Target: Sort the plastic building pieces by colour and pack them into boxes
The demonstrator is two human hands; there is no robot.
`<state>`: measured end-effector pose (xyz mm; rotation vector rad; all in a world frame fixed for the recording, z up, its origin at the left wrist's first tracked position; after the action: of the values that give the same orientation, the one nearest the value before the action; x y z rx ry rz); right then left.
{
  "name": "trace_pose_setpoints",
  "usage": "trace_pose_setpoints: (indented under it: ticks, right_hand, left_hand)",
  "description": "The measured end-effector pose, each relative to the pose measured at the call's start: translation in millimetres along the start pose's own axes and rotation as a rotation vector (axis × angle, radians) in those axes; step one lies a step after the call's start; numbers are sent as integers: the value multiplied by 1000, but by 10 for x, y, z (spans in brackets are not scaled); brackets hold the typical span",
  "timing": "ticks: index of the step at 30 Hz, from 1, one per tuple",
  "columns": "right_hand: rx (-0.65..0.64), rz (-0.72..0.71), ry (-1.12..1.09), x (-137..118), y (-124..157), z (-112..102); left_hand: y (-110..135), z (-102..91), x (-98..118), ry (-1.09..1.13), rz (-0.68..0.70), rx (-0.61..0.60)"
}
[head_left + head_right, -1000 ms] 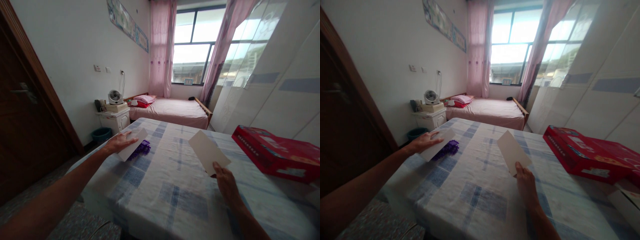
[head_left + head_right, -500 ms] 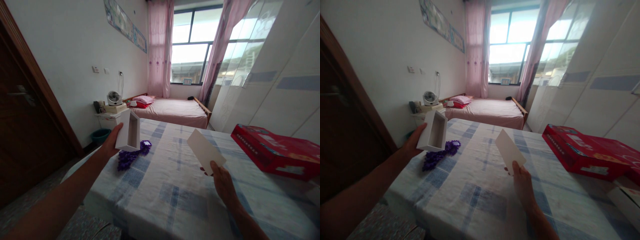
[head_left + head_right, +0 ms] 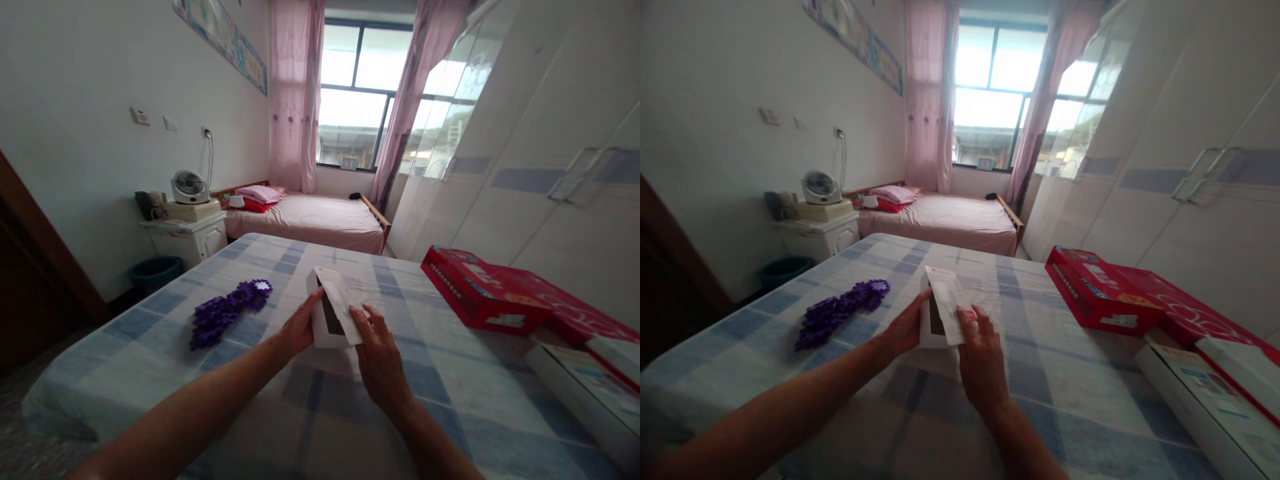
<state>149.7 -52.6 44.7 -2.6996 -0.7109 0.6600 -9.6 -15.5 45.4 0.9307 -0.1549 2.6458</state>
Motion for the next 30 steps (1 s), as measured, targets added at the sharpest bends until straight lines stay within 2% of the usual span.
trace_pose_setpoints:
  ticks: [5, 10, 15, 19, 20, 22, 24, 25, 27, 30]
  right_hand:
    - [-90, -9, 183, -104, 20, 22]
    - [-162, -20, 146, -220, 77, 42]
    - [-228, 8, -194, -146, 72, 34]
    - [-118, 206, -595, -78, -21, -67]
    - [-141, 252, -689, -86, -48, -92]
    - [-275, 277, -854, -135, -115, -128]
    - [-403, 258, -963, -181, -218, -150]
    - [-419, 266, -997, -184, -299, -154]
    - [-389, 303, -1054, -144, -547, -126]
    - [-305, 372, -1153, -29, -1133, 40]
  left_hand:
    - [-31, 10, -71, 54, -4, -135]
    - [7, -115, -62, 36, -53, -94]
    - [13, -127, -72, 39, -47, -107]
    - [68, -24, -74, 53, -36, -169]
    - [85, 0, -71, 47, -30, -183]
    - [104, 24, -51, 27, 18, -184]
    - [89, 10, -24, 31, 94, -158]
    - [67, -15, -14, 49, 129, -128]
    - [1, -95, -15, 92, 189, -10]
    - [-95, -228, -75, 82, 260, 223]
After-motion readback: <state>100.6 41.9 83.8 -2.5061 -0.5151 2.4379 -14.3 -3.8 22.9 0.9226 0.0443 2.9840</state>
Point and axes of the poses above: each hand's wrist, its own y-axis away from the middle knuckle, its own z-axis out of the palm, x = y × z, the point moved 2 cm from there along -y, towards the middle knuckle, and after that the axes turned 12 degrees about -x, right-handed, at the moved point
